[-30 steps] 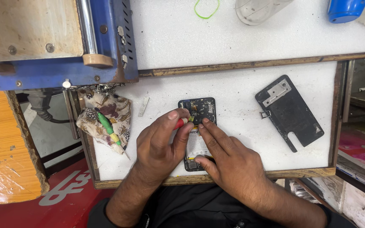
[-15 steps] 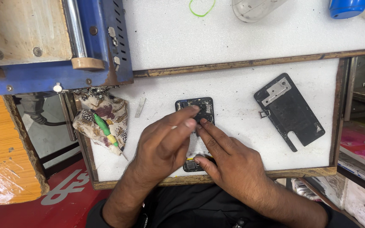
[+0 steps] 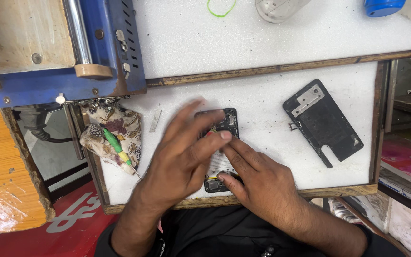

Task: The person works on a disassembled smartphone placed on a white workbench. They use a green-handled screwdriver and a red-handled tool to manipulate internal components, including the motherboard and battery area. The person repeatedly picks up and sets down small parts while adjusting connections inside the phone.

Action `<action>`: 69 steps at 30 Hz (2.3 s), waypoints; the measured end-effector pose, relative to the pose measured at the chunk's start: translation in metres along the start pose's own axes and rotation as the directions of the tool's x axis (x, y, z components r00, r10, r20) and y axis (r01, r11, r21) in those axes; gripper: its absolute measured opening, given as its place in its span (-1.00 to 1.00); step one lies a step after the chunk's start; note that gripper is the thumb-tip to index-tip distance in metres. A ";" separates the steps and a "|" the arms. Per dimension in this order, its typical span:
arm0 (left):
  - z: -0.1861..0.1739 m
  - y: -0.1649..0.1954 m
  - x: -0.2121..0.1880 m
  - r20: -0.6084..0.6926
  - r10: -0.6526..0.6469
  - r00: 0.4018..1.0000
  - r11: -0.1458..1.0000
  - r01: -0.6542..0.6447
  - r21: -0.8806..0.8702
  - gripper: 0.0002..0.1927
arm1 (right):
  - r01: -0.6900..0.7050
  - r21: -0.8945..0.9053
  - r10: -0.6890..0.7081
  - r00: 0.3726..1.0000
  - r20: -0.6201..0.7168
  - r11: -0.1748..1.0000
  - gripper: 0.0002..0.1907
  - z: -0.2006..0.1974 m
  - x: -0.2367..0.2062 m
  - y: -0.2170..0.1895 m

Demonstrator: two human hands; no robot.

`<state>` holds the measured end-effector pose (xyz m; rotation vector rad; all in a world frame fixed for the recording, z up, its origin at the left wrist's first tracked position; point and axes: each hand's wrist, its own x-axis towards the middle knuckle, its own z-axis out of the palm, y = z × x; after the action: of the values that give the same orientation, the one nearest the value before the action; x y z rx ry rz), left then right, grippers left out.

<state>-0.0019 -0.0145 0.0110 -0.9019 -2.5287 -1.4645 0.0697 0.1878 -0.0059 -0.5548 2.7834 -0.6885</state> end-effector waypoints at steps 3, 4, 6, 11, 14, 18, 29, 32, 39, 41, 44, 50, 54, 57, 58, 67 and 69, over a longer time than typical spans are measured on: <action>-0.002 0.000 0.001 0.038 -0.080 0.996 0.991 0.084 -0.102 -0.44 | -0.014 0.014 0.014 1.000 0.024 1.000 -0.31 0.000 0.001 0.000; -0.003 0.000 0.001 0.089 -0.135 0.987 0.969 0.150 -0.198 -0.43 | -0.025 0.021 0.025 0.999 0.034 0.999 -0.30 0.000 0.001 0.000; -0.005 -0.001 0.002 0.046 -0.011 0.999 1.000 0.012 -0.021 -0.41 | -0.008 0.003 0.008 1.000 0.010 1.000 -0.31 0.000 0.001 0.000; -0.002 -0.004 0.009 0.015 -0.045 0.999 0.995 0.046 -0.089 -0.46 | 0.015 0.005 -0.015 0.999 -0.045 1.000 -0.35 0.001 0.001 0.001; -0.001 -0.003 0.008 0.019 0.045 0.999 0.999 -0.044 -0.029 -0.42 | -0.024 0.013 0.024 1.000 0.005 1.000 -0.35 0.000 0.001 0.001; 0.001 -0.008 0.001 -0.006 -0.009 1.000 0.998 0.010 0.066 -0.38 | -0.004 0.040 0.006 0.999 -0.036 0.999 -0.36 0.000 0.003 0.000; 0.012 -0.020 -0.022 -0.202 0.047 0.978 0.994 -0.027 0.103 -0.38 | 0.000 0.045 0.001 1.000 -0.024 0.999 -0.37 -0.004 0.004 0.000; 0.009 -0.019 -0.027 -0.213 0.016 0.977 0.996 0.004 0.094 -0.37 | 0.004 0.049 -0.002 0.999 -0.043 0.999 -0.39 -0.005 0.004 0.000; 0.011 -0.019 -0.050 -0.341 -0.126 0.932 0.991 0.100 -0.094 -0.32 | -0.029 0.058 0.029 1.000 -0.003 0.998 -0.41 -0.007 0.005 0.001; 0.015 -0.021 -0.053 -0.336 -0.122 0.934 0.991 0.097 -0.091 -0.31 | -0.020 0.048 0.020 1.000 0.000 0.999 -0.40 -0.008 0.005 0.003; 0.017 -0.024 -0.055 -0.318 -0.108 0.942 0.994 0.092 -0.065 -0.29 | -0.014 0.043 0.014 1.000 -0.004 0.999 -0.39 -0.008 0.006 0.004; 0.017 -0.028 -0.052 -0.297 -0.091 0.951 0.996 0.087 -0.025 -0.31 | -0.028 0.033 0.028 1.000 0.002 0.999 -0.39 -0.008 0.004 0.003; 0.014 -0.027 -0.050 -0.254 -0.075 0.964 0.996 0.083 0.023 -0.35 | -0.042 0.037 0.041 0.999 0.034 0.998 -0.39 -0.006 0.005 0.004; 0.008 -0.022 -0.045 -0.147 -0.015 0.989 0.999 0.020 0.029 -0.38 | -0.025 0.029 0.025 1.000 0.011 0.999 -0.39 -0.005 0.004 0.004; 0.006 -0.020 -0.042 -0.102 0.013 0.995 1.000 -0.011 0.019 -0.38 | -0.022 0.025 0.022 1.000 0.003 0.999 -0.39 -0.005 0.004 0.004; -0.007 0.001 -0.028 0.073 0.054 0.996 0.998 -0.053 -0.018 -0.50 | 0.018 0.093 -0.013 0.999 -0.046 0.995 -0.36 -0.007 0.004 0.006; -0.008 0.000 -0.029 -0.013 -0.004 1.000 0.999 0.004 0.038 -0.54 | 0.036 0.171 -0.018 0.994 -0.108 0.985 -0.42 -0.007 0.000 0.010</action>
<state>0.0201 -0.0336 0.0051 -0.8797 -2.5419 -1.4142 0.0652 0.1986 -0.0047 -0.5368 2.7798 -0.9819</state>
